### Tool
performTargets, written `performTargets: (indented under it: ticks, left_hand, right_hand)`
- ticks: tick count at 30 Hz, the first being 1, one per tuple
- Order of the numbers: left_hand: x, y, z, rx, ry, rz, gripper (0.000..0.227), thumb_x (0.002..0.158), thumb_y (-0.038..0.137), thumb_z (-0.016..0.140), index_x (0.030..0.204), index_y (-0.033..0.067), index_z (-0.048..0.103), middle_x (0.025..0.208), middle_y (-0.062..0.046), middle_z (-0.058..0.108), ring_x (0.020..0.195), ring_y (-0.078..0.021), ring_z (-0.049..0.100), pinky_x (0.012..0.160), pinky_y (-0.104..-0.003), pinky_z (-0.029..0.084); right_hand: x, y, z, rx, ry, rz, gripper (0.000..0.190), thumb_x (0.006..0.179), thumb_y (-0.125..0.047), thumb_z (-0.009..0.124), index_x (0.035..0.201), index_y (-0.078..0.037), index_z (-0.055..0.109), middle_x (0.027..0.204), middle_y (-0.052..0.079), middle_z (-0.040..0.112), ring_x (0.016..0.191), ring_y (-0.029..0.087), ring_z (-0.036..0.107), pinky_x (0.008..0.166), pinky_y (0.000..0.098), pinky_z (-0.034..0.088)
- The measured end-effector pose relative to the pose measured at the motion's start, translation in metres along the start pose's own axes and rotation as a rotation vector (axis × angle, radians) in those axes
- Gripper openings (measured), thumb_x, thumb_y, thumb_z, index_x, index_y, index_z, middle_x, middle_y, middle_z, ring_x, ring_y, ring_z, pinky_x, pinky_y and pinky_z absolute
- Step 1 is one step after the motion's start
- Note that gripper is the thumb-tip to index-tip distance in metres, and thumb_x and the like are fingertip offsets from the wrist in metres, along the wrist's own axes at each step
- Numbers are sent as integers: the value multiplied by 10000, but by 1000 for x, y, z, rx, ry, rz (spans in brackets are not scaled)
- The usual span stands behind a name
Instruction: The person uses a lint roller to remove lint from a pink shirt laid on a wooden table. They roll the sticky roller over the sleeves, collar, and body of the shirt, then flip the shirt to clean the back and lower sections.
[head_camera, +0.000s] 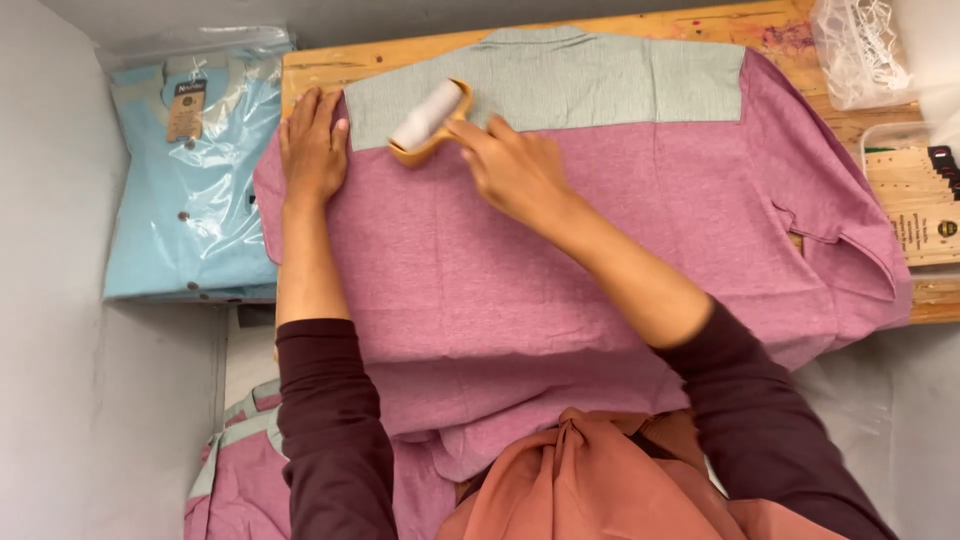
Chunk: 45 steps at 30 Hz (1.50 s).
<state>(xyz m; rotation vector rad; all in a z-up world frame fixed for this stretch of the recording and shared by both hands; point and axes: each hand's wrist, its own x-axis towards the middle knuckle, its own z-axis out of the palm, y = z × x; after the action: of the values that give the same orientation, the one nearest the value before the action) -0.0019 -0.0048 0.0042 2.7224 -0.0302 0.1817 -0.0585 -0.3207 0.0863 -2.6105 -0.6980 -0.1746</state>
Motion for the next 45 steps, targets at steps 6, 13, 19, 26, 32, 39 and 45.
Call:
performTargets:
  ticks: [6,13,19,26,32,39,45]
  left_hand:
    - [-4,13,-15,23,-65,-77,536,1077,321,272,1601,250,358,1692,-43,243,1562,-232,146,1241,-491,38]
    - [-8,21,-25,50,-161,-100,580,1059,377,226,1629,279,275,1716,-17,180,1577,-213,79,1241,-503,-40]
    - [-11,24,-26,50,-121,-79,575,1063,356,242,1628,260,297,1712,-29,195,1573,-237,102,1235,-516,-25]
    - [-11,19,-21,66,-127,-88,571,1074,364,233,1633,262,284,1717,-20,178,1575,-218,89,1237,-499,-35]
    - [-11,13,-20,116,-120,-72,536,1118,373,271,1648,305,307,1727,-19,181,1593,-221,110,1272,-551,15]
    - [-11,19,-24,49,-103,-57,567,1073,337,264,1628,242,322,1707,-40,204,1564,-232,110,1223,-527,-12]
    - [-11,21,-24,43,-109,-49,576,1069,331,263,1630,216,327,1707,-59,204,1562,-248,110,1216,-542,-12]
  right_hand:
    - [83,43,4,49,-126,-53,360,1047,-421,523,1398,-437,601,1063,60,682,906,343,660,680,526,503]
    - [1,189,-120,242,-355,83,350,1016,-263,609,1360,-294,666,1361,-54,670,1215,131,622,936,285,408]
    - [-69,212,-223,-270,-426,612,349,1011,-504,517,1331,-526,655,1445,-111,633,855,280,645,736,476,478]
    - [-53,29,-102,198,-290,118,336,1059,-201,509,1299,-328,708,1013,59,741,700,172,610,581,285,527]
    - [-66,6,-21,304,-141,-301,281,1031,-331,587,1278,-367,714,893,27,641,808,268,693,699,389,577]
    - [-163,120,-118,200,-341,-60,411,1000,-187,593,1382,-333,638,880,3,638,678,148,540,569,263,501]
    - [-287,109,-200,-276,-351,434,500,974,-406,524,1464,-496,557,881,-56,662,714,130,579,595,306,489]
